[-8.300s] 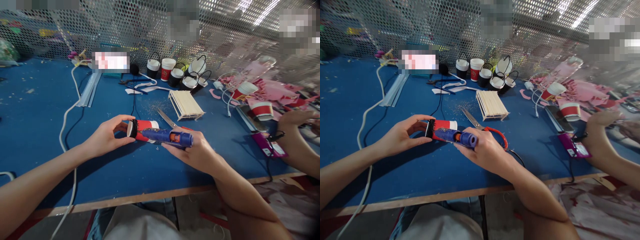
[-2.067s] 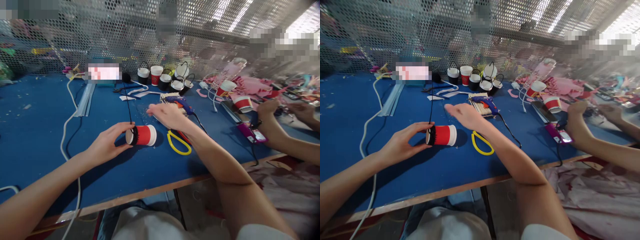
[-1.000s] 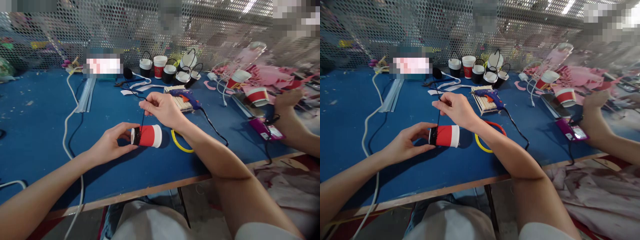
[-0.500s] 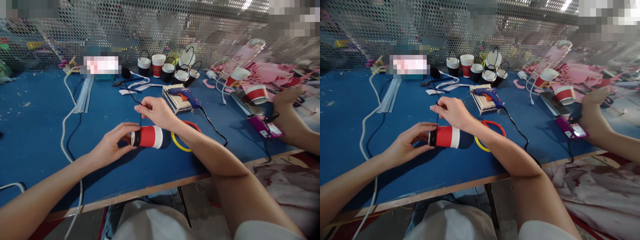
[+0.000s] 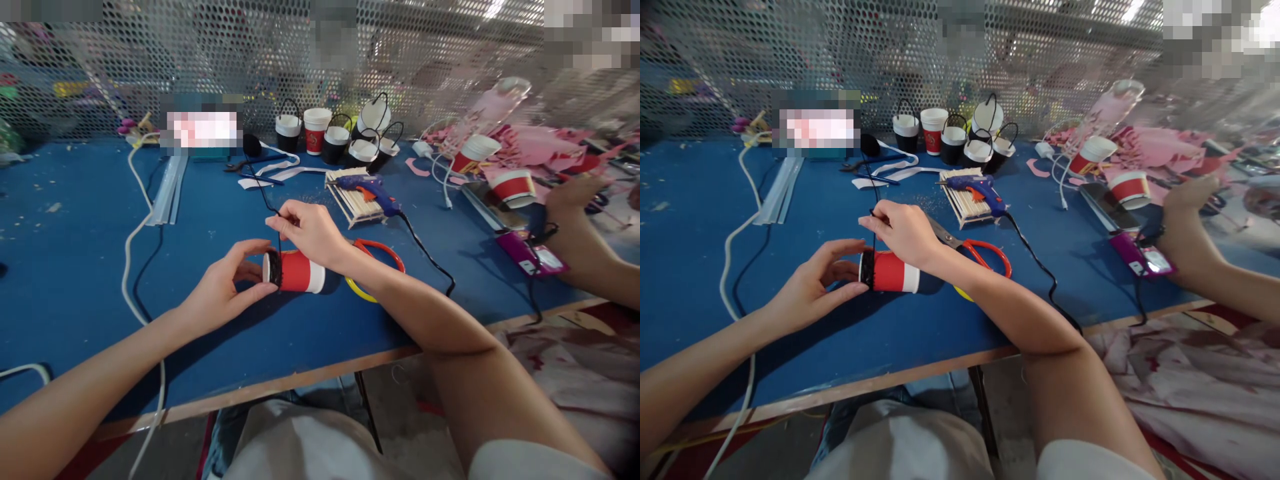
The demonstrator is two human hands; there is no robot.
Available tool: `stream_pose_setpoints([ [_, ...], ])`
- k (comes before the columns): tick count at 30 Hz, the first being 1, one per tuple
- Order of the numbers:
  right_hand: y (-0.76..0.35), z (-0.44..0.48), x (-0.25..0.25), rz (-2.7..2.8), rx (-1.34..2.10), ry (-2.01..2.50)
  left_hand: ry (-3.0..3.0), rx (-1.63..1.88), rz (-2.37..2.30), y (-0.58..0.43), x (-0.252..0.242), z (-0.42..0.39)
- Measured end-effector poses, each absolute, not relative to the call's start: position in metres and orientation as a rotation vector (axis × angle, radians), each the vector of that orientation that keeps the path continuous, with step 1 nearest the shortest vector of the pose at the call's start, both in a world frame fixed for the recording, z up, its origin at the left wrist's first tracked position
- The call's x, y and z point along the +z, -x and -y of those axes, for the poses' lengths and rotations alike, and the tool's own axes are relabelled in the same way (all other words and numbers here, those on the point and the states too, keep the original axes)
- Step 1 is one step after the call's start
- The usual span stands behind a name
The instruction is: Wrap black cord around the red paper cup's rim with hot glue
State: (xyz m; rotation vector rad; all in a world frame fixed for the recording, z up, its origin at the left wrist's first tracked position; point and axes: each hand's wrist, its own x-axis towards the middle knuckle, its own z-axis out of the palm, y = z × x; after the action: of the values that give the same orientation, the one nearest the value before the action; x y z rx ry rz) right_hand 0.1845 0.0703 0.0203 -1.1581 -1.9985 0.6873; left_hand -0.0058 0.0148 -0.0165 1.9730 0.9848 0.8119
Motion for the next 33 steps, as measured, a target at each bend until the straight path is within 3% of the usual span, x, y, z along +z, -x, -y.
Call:
stream_pose_setpoints([
  [33, -0.186, -0.062, 0.03, 2.262, 0.643, 1.267, -2.156, 0.925, -0.837, 0.005, -0.026, -0.016],
])
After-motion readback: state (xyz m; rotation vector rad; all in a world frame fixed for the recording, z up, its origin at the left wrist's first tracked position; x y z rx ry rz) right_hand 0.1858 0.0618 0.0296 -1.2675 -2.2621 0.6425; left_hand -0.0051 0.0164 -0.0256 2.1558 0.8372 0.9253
